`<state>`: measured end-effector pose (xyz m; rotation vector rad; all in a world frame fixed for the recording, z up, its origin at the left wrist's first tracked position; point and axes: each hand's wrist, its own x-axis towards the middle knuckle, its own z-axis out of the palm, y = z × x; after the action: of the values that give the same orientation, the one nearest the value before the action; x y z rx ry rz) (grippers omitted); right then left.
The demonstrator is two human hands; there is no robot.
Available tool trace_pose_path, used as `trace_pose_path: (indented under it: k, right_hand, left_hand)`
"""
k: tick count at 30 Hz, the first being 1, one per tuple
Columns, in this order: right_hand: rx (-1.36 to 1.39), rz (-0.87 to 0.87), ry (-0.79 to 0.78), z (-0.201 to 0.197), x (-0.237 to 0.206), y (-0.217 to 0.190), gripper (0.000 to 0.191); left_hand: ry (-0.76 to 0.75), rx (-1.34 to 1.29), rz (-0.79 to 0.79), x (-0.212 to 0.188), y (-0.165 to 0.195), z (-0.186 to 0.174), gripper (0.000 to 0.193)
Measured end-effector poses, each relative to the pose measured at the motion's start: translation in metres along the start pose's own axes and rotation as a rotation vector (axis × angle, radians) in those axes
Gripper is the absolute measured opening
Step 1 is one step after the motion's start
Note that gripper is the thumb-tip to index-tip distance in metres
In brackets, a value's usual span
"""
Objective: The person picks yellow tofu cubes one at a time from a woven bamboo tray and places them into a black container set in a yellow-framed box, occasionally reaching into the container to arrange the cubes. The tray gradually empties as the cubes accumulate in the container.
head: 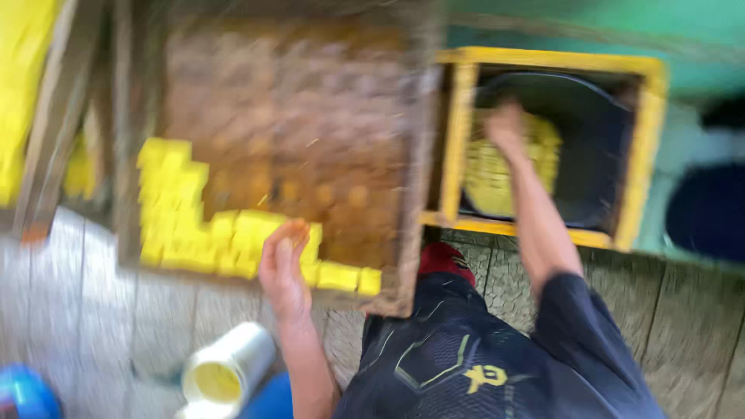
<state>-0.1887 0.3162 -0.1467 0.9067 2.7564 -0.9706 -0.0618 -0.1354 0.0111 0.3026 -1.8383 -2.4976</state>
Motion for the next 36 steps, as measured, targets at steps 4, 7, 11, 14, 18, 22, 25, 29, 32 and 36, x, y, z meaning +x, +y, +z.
trace_pose_path:
  k: [4, 7, 11, 14, 18, 22, 25, 29, 32, 36]
  right_hand:
    - [0.858, -0.399, 0.215, -0.018, -0.116, -0.119, 0.012]
    - [0.339, -0.960, 0.040, 0.016, -0.214, -0.210, 0.018]
    - [-0.119, -1.009, 0.000, 0.060, -0.281, -0.256, 0.032]
    - [-0.071, -0.974, -0.104, 0.082, -0.294, -0.252, 0.029]
    - [0.144, -0.818, -0.270, 0.108, -0.290, -0.258, 0.032]
    - [-0.086, -1.042, 0.114, 0.120, -0.296, -0.274, 0.036]
    - [0.031, -1.033, -0.096, 0.119, -0.302, -0.281, 0.038]
    - [0.177, -0.970, -0.187, 0.128, -0.298, -0.293, 0.040]
    - [-0.026, -1.066, 0.086, 0.143, -0.296, -0.301, 0.039]
    - [0.004, -1.019, -0.172, 0.146, -0.301, -0.309, 0.052]
  left_hand:
    - [0.254, 0.103, 0.133, 0.028, 0.003, -0.049, 0.026]
    - [0.266, 0.748, 0.414, 0.060, 0.015, -0.076, 0.024]
    - [0.048, 1.307, 0.672, 0.103, 0.035, -0.108, 0.037]
    - [-0.131, 1.525, 0.624, 0.127, 0.041, -0.131, 0.052]
    - [-0.328, 1.462, 0.585, 0.135, 0.048, -0.155, 0.048]
    - [-0.469, 1.415, 0.316, 0.138, 0.064, -0.163, 0.029]
    - [-0.601, 1.243, 0.389, 0.146, 0.072, -0.162, 0.028]
    - [-0.777, 1.036, 0.487, 0.167, 0.064, -0.149, 0.031]
    - [-0.753, 1.053, 0.683, 0.166, 0.049, -0.145, 0.044]
    - [-0.722, 1.227, 0.352, 0.167, 0.042, -0.154, 0.043]
